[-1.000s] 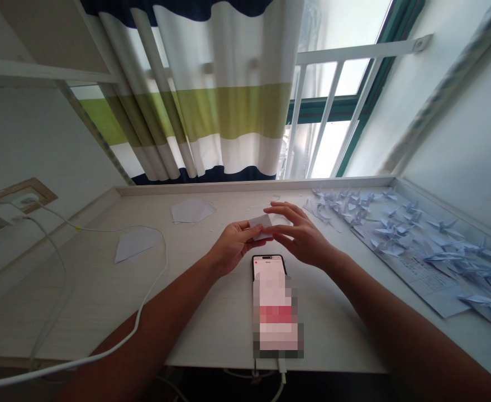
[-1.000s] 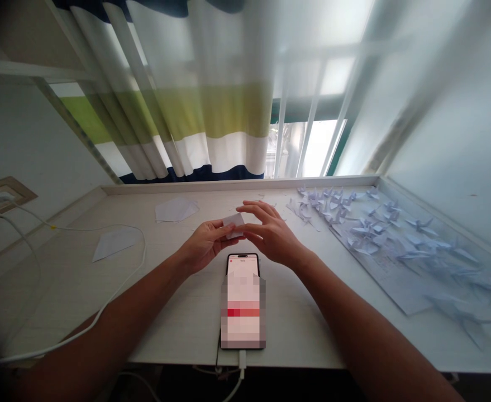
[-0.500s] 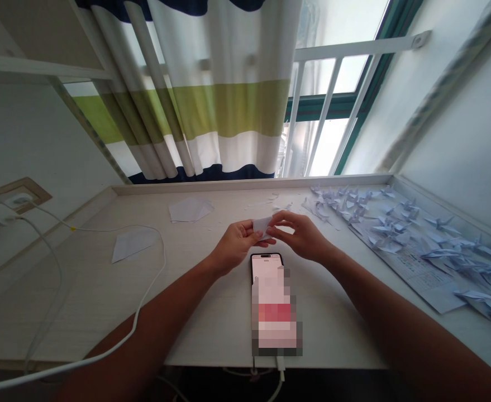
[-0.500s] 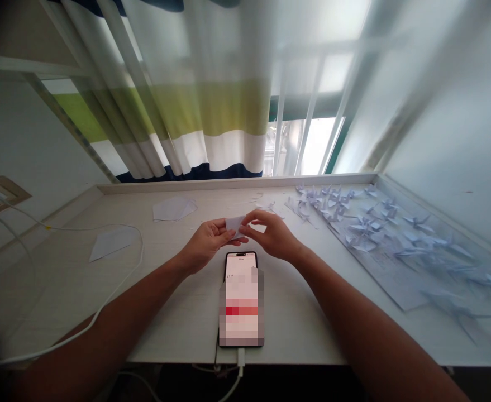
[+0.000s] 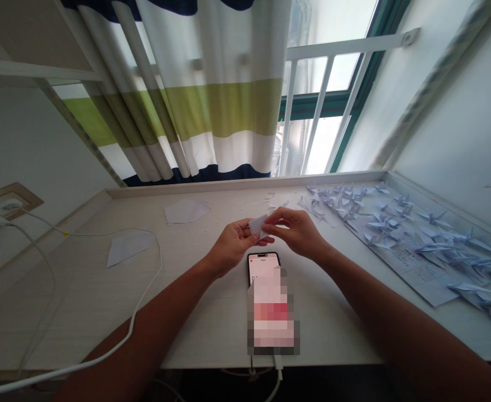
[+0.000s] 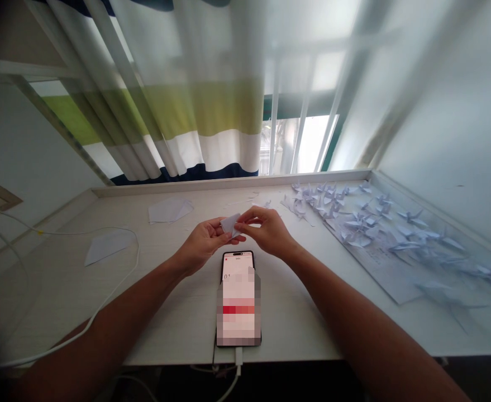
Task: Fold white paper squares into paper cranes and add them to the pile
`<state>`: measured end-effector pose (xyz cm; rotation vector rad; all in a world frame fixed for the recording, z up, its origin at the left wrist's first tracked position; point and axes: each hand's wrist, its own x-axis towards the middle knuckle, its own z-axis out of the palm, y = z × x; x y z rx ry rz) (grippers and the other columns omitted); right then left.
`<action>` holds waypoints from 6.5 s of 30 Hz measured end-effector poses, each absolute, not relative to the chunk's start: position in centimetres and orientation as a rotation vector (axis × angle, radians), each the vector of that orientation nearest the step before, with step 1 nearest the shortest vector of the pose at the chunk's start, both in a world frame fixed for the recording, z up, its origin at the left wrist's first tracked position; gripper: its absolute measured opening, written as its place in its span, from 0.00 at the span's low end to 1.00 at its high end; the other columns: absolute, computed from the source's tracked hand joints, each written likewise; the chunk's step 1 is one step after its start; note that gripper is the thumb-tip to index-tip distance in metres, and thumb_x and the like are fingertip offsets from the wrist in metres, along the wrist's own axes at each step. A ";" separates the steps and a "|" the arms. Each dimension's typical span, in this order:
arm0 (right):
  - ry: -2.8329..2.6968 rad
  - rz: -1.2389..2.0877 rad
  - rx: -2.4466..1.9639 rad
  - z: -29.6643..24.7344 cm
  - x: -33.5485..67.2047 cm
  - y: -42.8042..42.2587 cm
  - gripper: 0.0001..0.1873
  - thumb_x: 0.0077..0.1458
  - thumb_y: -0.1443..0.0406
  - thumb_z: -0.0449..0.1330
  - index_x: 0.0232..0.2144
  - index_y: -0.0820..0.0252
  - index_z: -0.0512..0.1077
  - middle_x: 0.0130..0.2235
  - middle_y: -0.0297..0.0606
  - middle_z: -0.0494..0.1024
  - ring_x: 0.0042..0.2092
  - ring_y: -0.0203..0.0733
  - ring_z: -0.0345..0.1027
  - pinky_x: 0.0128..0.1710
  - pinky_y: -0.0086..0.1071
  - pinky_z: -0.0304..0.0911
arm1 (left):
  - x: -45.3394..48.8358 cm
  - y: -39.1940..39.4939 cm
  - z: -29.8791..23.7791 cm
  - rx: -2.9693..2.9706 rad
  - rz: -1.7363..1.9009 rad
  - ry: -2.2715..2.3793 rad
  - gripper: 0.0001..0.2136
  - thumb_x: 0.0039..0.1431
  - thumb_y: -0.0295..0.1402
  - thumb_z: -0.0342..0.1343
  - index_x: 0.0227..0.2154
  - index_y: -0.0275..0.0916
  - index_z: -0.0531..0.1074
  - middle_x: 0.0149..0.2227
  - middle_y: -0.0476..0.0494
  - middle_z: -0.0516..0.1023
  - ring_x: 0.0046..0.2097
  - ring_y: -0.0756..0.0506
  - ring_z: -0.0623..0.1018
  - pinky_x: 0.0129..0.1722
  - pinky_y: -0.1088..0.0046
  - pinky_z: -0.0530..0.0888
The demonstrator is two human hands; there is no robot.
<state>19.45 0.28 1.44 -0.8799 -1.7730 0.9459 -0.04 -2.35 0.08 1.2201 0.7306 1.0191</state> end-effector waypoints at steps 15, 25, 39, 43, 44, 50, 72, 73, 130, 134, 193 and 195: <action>-1.673 1.072 -0.909 1.1 19.2 0.5 0.13 0.50 0.57 0.74 0.31 0.59 0.80 0.33 0.38 0.83 0.35 0.42 0.78 0.40 0.40 0.76 | -0.5 -2.3 -0.3 1.077 0.914 0.863 0.12 0.60 0.33 0.68 0.44 0.32 0.80 0.43 0.34 0.86 0.38 0.45 0.85 0.46 0.64 0.80; -1.635 0.899 -0.976 1.1 18.7 0.1 0.05 0.52 0.64 0.71 0.28 0.59 0.79 0.30 0.37 0.82 0.32 0.40 0.75 0.35 0.37 0.73 | -0.2 -2.5 0.1 1.140 0.914 0.822 0.16 0.62 0.40 0.66 0.47 0.33 0.81 0.48 0.32 0.85 0.40 0.45 0.85 0.47 0.66 0.79; -1.419 1.219 -0.765 0.7 18.5 0.1 0.19 0.46 0.61 0.77 0.38 0.57 0.75 0.27 0.29 0.79 0.29 0.36 0.74 0.32 0.33 0.70 | -0.4 -2.5 0.5 1.136 0.911 0.868 0.15 0.60 0.36 0.68 0.46 0.31 0.80 0.42 0.34 0.86 0.40 0.43 0.86 0.46 0.62 0.81; -1.500 1.198 -0.765 1.0 18.8 0.2 0.19 0.50 0.61 0.75 0.43 0.59 0.76 0.27 0.30 0.78 0.29 0.36 0.73 0.34 0.34 0.71 | -0.6 -2.4 0.4 1.150 0.911 0.873 0.16 0.59 0.36 0.69 0.45 0.31 0.80 0.42 0.33 0.86 0.40 0.42 0.86 0.46 0.62 0.81; -1.555 1.166 -0.776 1.1 19.0 0.2 0.17 0.52 0.61 0.73 0.44 0.58 0.77 0.29 0.31 0.79 0.31 0.37 0.74 0.35 0.35 0.72 | -0.7 -2.4 0.4 1.151 0.896 0.871 0.16 0.59 0.37 0.69 0.45 0.31 0.80 0.41 0.33 0.86 0.40 0.43 0.86 0.46 0.62 0.80; -2.007 0.931 -0.756 1.9 20.0 0.4 0.10 0.60 0.64 0.65 0.44 0.54 0.83 0.43 0.39 0.82 0.45 0.43 0.76 0.45 0.40 0.70 | -1.1 -2.5 0.4 1.207 0.682 0.789 0.15 0.55 0.38 0.71 0.37 0.30 0.81 0.37 0.33 0.86 0.37 0.43 0.85 0.43 0.65 0.79; -1.771 1.524 -0.471 1.5 20.2 0.7 0.07 0.56 0.71 0.61 0.26 0.61 0.75 0.38 0.36 0.76 0.36 0.35 0.69 0.33 0.28 0.63 | -2.0 -2.3 1.0 1.124 0.565 0.574 0.15 0.65 0.41 0.62 0.30 0.33 0.74 0.27 0.48 0.71 0.33 0.49 0.75 0.38 0.72 0.71; -1.769 1.541 -0.465 1.5 20.2 0.7 0.07 0.55 0.71 0.61 0.26 0.61 0.75 0.38 0.36 0.76 0.36 0.35 0.69 0.34 0.29 0.63 | -2.0 -2.4 0.9 1.131 0.563 0.584 0.16 0.65 0.42 0.63 0.29 0.34 0.73 0.26 0.49 0.70 0.32 0.50 0.74 0.37 0.72 0.70; -1.522 1.368 -0.647 1.5 19.2 0.0 0.15 0.52 0.59 0.74 0.41 0.58 0.81 0.33 0.34 0.83 0.33 0.36 0.77 0.34 0.33 0.73 | -0.4 -2.8 0.2 1.085 0.796 0.677 0.17 0.55 0.41 0.72 0.41 0.33 0.81 0.41 0.36 0.86 0.37 0.44 0.85 0.47 0.61 0.80; -1.515 1.370 -0.624 1.4 19.0 0.0 0.16 0.53 0.59 0.74 0.42 0.59 0.81 0.31 0.33 0.82 0.31 0.35 0.75 0.31 0.32 0.71 | -0.2 -2.8 0.2 1.068 0.829 0.722 0.16 0.52 0.39 0.74 0.39 0.33 0.82 0.38 0.38 0.86 0.36 0.45 0.85 0.46 0.63 0.80; -1.854 0.535 -0.905 1.6 19.1 -0.2 0.04 0.61 0.63 0.66 0.32 0.56 0.78 0.48 0.41 0.81 0.51 0.50 0.75 0.53 0.50 0.68 | 0.0 -3.1 0.3 1.404 0.943 0.850 0.15 0.61 0.36 0.66 0.47 0.33 0.78 0.42 0.36 0.86 0.41 0.42 0.85 0.43 0.63 0.82; -1.871 0.466 -0.898 1.6 19.0 -0.4 0.04 0.60 0.64 0.66 0.32 0.55 0.78 0.48 0.41 0.80 0.52 0.52 0.73 0.53 0.51 0.67 | 0.2 -3.1 0.3 1.400 0.954 0.888 0.14 0.61 0.36 0.66 0.45 0.32 0.79 0.40 0.37 0.86 0.39 0.43 0.85 0.42 0.62 0.82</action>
